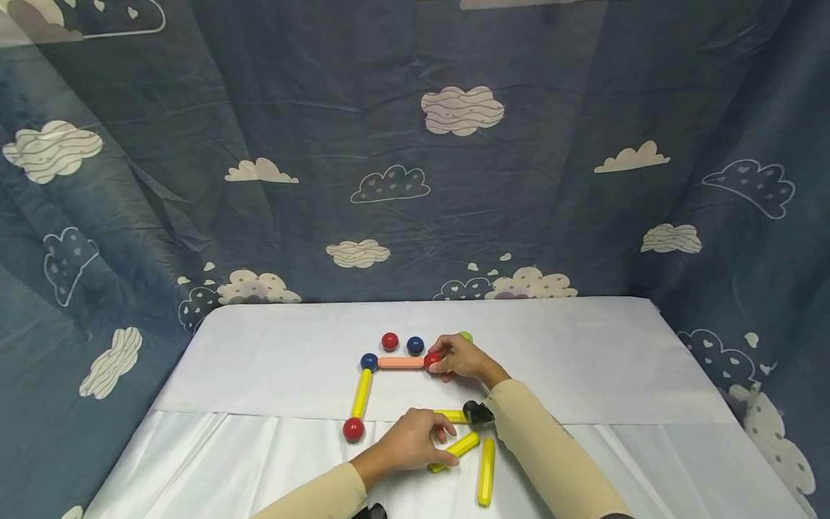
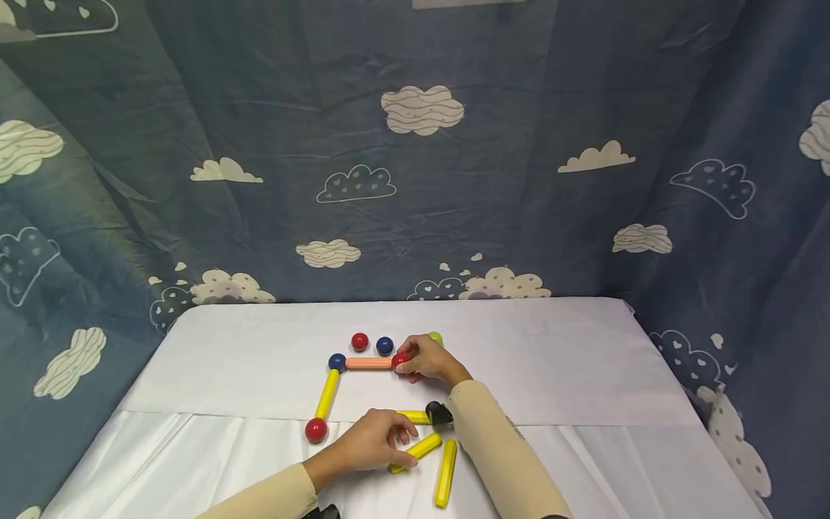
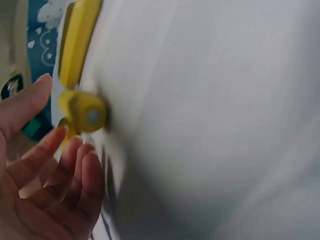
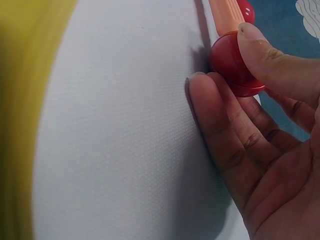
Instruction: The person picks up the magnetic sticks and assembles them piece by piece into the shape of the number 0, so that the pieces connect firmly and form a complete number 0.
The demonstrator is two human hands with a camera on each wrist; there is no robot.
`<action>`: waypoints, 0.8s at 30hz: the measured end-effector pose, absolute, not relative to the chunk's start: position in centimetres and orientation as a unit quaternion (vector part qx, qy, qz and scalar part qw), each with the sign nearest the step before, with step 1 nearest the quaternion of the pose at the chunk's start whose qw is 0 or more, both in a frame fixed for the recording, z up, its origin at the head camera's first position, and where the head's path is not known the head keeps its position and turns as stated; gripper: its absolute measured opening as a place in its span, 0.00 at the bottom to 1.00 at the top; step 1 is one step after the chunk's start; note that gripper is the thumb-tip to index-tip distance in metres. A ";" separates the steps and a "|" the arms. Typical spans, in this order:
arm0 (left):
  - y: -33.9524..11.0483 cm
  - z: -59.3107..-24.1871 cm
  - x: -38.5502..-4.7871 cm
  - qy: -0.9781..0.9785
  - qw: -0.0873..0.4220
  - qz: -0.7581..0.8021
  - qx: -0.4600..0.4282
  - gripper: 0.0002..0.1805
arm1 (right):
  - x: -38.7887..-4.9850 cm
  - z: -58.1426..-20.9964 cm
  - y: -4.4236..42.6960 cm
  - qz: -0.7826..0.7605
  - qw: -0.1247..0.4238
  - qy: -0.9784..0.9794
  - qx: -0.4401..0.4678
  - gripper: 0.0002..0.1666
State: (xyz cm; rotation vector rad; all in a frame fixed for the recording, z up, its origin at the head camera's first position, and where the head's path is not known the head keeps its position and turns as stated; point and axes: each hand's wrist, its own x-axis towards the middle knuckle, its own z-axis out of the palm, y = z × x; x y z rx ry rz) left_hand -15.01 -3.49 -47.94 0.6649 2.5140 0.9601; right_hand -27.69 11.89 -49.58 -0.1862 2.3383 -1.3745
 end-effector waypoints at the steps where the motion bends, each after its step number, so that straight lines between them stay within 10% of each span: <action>1: -3.3 -48.1 -14.9 0.898 0.177 0.325 0.237 0.17 | -27.7 -49.6 11.8 -0.494 0.210 0.841 -0.067 0.16; 13: -3.5 -48.5 -14.5 0.916 0.170 0.278 0.236 0.08 | -27.6 -49.3 11.8 -0.498 0.212 0.838 -0.067 0.16; 24: -7.6 -47.1 -13.6 0.860 0.268 0.400 0.171 0.10 | -27.7 -49.5 11.7 -0.495 0.212 0.840 -0.064 0.16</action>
